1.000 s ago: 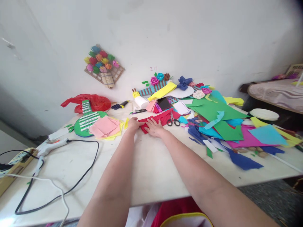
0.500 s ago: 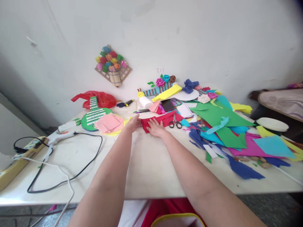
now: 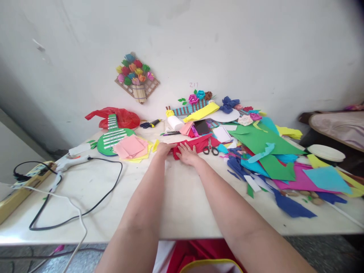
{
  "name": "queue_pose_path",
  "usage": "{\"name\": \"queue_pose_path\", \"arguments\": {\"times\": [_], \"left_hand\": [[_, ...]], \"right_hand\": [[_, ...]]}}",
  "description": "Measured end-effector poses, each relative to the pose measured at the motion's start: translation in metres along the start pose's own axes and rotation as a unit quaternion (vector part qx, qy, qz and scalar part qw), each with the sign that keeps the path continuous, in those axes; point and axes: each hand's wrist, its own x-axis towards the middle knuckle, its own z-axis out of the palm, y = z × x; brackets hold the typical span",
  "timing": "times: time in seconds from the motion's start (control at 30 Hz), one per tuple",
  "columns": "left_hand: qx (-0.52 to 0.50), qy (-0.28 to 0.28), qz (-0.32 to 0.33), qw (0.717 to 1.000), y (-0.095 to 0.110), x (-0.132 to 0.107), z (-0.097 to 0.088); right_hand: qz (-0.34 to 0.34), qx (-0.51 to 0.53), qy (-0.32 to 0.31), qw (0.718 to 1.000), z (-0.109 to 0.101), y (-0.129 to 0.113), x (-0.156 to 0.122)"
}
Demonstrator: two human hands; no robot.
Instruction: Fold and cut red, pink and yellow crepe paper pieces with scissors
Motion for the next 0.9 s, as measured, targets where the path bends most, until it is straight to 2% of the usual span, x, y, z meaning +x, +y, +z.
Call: {"name": "queue_pose_path", "arguments": {"times": [0.07,0.13,0.23,0.33,0.53,0.67,0.9], "left_hand": [[0.117,0.049,0.018,0.992,0.0,-0.001,0.004],[0.223,0.093,0.052,0.969,0.001,-0.005,0.009],[0.309,0.135,0.091,0.937,0.002,-0.015,0.018],[0.36,0.15,0.101,0.915,0.003,-0.022,0.026],[0.427,0.137,0.146,0.882,0.001,-0.024,0.034],[0.451,0.132,0.147,0.87,-0.002,-0.022,0.027],[0.484,0.118,0.161,0.852,-0.006,-0.013,-0.005]], "right_hand": [[-0.001,0.003,0.002,1.0,-0.001,-0.001,-0.002],[-0.004,0.006,0.006,1.0,-0.002,-0.002,-0.004],[-0.005,0.012,0.016,1.0,-0.003,-0.003,-0.006],[-0.005,0.013,0.025,1.0,-0.002,-0.003,-0.006],[0.004,-0.002,0.037,0.999,0.003,-0.004,-0.001],[-0.003,0.004,0.04,0.999,0.003,-0.009,-0.001],[-0.033,0.018,0.044,0.998,0.006,-0.029,-0.004]]}}
